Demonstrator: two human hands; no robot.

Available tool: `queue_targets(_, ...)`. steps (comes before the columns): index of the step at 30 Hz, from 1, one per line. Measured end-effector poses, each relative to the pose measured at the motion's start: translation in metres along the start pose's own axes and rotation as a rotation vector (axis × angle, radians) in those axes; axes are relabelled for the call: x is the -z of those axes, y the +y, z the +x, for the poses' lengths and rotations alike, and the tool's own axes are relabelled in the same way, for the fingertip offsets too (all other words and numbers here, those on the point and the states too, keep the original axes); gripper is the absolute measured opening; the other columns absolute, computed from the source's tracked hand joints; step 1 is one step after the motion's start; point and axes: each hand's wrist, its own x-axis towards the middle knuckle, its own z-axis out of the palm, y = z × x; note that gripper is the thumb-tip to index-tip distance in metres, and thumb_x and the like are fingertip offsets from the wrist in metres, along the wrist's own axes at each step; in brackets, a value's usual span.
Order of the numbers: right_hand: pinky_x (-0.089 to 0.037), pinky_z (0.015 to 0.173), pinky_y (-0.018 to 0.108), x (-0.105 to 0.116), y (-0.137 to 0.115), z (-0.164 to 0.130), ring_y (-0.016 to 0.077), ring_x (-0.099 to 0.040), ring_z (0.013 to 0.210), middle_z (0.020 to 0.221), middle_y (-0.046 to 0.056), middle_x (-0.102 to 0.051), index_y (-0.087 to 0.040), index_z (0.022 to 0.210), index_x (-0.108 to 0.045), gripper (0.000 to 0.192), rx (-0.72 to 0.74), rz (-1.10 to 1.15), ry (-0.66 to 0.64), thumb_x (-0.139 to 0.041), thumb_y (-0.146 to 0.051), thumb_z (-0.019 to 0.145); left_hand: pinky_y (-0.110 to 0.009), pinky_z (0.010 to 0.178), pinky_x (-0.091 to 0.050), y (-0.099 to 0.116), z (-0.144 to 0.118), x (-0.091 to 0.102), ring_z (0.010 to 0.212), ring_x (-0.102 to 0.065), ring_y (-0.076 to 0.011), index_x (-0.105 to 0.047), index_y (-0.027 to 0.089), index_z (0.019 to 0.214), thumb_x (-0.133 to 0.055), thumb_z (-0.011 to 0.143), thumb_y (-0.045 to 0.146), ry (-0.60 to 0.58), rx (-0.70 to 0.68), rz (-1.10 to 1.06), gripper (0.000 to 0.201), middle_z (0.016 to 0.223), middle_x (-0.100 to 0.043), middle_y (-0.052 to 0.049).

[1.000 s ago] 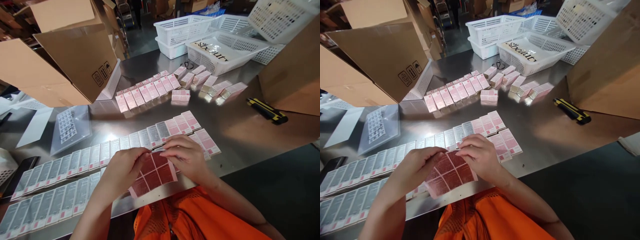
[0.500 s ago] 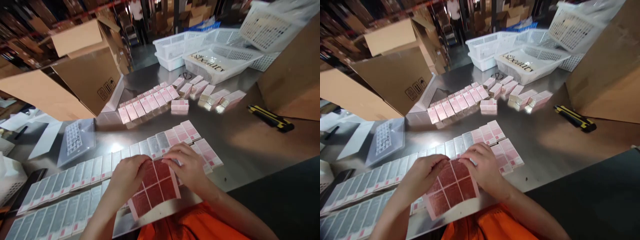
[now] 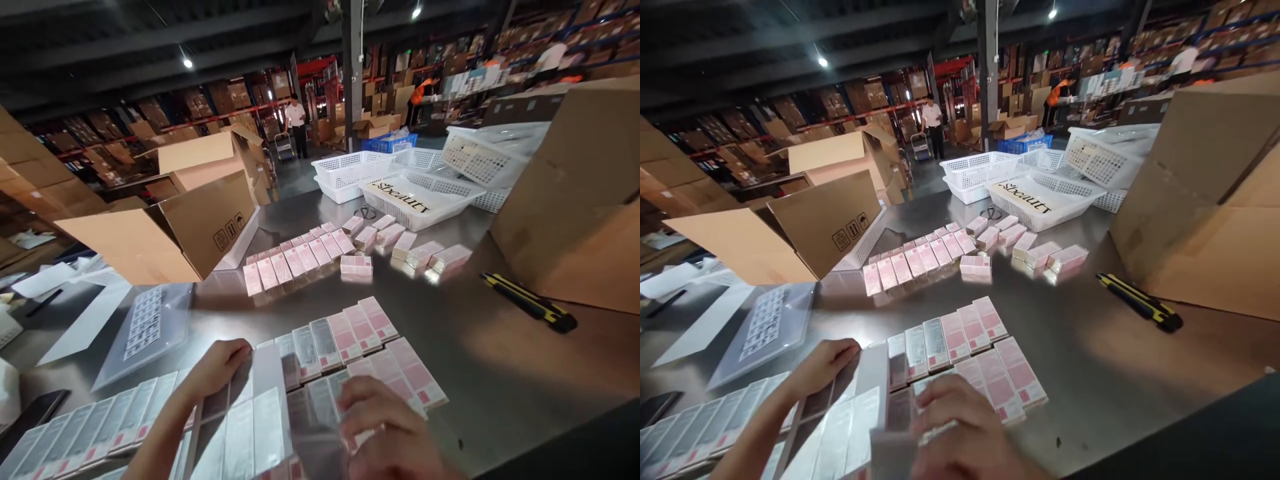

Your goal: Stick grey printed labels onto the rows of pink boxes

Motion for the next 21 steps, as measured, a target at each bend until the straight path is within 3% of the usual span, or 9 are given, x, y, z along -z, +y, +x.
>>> queue_targets(3, -0.061, 0.078, 0.035, 0.008, 0.012, 0.004, 0.0221, -0.070, 0.094, 0.096, 0.001, -0.070, -0.035, 0.097, -0.059, 0.021, -0.249, 0.344, 0.108, -0.066, -0.023, 0.083, -0.029, 0.074, -0.048, -0.025, 0.006, 0.000, 0.076, -0.067, -0.0207, -0.069, 0.023, 0.081, -0.040, 0.091, 0.030, 0.087, 0.029, 0.050, 0.032, 0.079, -0.074, -0.004)
queue_targets(6, -0.057, 0.074, 0.032, 0.005, 0.036, 0.006, 0.0179, -0.068, 0.085, 0.096, 0.003, -0.067, -0.028, 0.101, -0.056, 0.024, -0.543, 0.412, 0.210, -0.070, -0.025, 0.083, -0.045, 0.096, -0.041, -0.033, 0.009, -0.006, 0.108, -0.061, -0.0311, -0.070, 0.021, 0.095, -0.049, 0.087, 0.028, 0.202, 0.094, 0.116, 0.024, 0.110, -0.072, -0.012)
queue_targets(9, -0.054, 0.073, 0.031, -0.001, 0.058, 0.001, 0.0158, -0.067, 0.078, 0.083, -0.001, -0.065, -0.026, 0.104, -0.052, 0.035, -0.789, 0.539, 0.095, -0.075, -0.033, 0.078, -0.056, 0.101, -0.032, -0.010, -0.001, -0.016, 0.123, -0.048, -0.0378, -0.065, 0.017, 0.112, -0.044, 0.091, 0.028, 0.345, 0.162, 0.179, 0.032, 0.128, -0.061, -0.019)
queue_targets(11, -0.053, 0.069, 0.028, -0.001, 0.067, -0.003, 0.0147, -0.065, 0.077, 0.080, -0.002, -0.063, -0.025, 0.104, -0.051, 0.038, -0.879, 0.615, -0.004, -0.077, -0.032, 0.077, -0.047, 0.094, -0.042, 0.024, -0.016, -0.022, 0.107, -0.058, -0.0327, -0.067, 0.016, 0.107, -0.050, 0.091, 0.031, 0.535, 0.095, 0.230, 0.028, 0.110, -0.068, -0.017)
queue_targets(12, -0.052, 0.068, 0.027, 0.000, 0.068, -0.003, 0.0143, -0.064, 0.078, 0.081, -0.002, -0.062, -0.025, 0.104, -0.051, 0.038, -0.904, 0.646, -0.045, -0.077, -0.031, 0.076, -0.041, 0.088, -0.045, 0.043, -0.025, -0.026, 0.097, -0.062, -0.0282, -0.067, 0.016, 0.101, -0.052, 0.091, 0.030, 0.565, 0.037, 0.188, 0.024, 0.099, -0.070, -0.014)
queue_targets(14, -0.052, 0.067, 0.025, 0.002, 0.068, -0.003, 0.0133, -0.063, 0.080, 0.090, -0.001, -0.061, -0.025, 0.102, -0.052, 0.038, -0.928, 0.702, -0.104, -0.078, -0.028, 0.075, -0.028, 0.072, -0.049, 0.082, -0.042, -0.036, 0.078, -0.063, -0.0186, -0.067, 0.018, 0.091, -0.053, 0.092, 0.028, 0.501, -0.038, 0.006, 0.018, 0.083, -0.069, -0.006)
queue_targets(16, -0.052, 0.065, 0.024, 0.003, 0.065, -0.001, 0.0118, -0.061, 0.080, 0.098, 0.000, -0.059, -0.025, 0.099, -0.052, 0.037, -0.944, 0.760, -0.157, -0.078, -0.026, 0.073, -0.024, 0.061, -0.048, 0.112, -0.054, -0.048, 0.064, -0.061, -0.0131, -0.067, 0.019, 0.097, -0.053, 0.093, 0.033, 0.323, 0.020, -0.194, 0.021, 0.078, -0.068, -0.002)
queue_targets(19, -0.052, 0.060, 0.021, 0.005, 0.062, 0.002, 0.0110, -0.059, 0.077, 0.098, 0.001, -0.058, -0.024, 0.098, -0.052, 0.038, -0.990, 0.830, -0.229, -0.079, -0.025, 0.071, -0.021, 0.051, -0.045, 0.135, -0.057, -0.069, 0.055, -0.059, -0.0106, -0.065, 0.020, 0.110, -0.052, 0.092, 0.044, 0.057, 0.182, -0.520, 0.032, 0.076, -0.068, 0.000)
queue_targets(21, -0.051, 0.056, 0.021, 0.008, 0.061, 0.001, 0.0115, -0.059, 0.076, 0.093, 0.000, -0.058, -0.024, 0.098, -0.052, 0.040, -1.026, 0.839, -0.269, -0.080, -0.025, 0.070, -0.021, 0.048, -0.044, 0.141, -0.054, -0.081, 0.055, -0.059, -0.0111, -0.064, 0.020, 0.110, -0.053, 0.091, 0.048, -0.049, 0.269, -0.692, 0.035, 0.071, -0.067, 0.001)
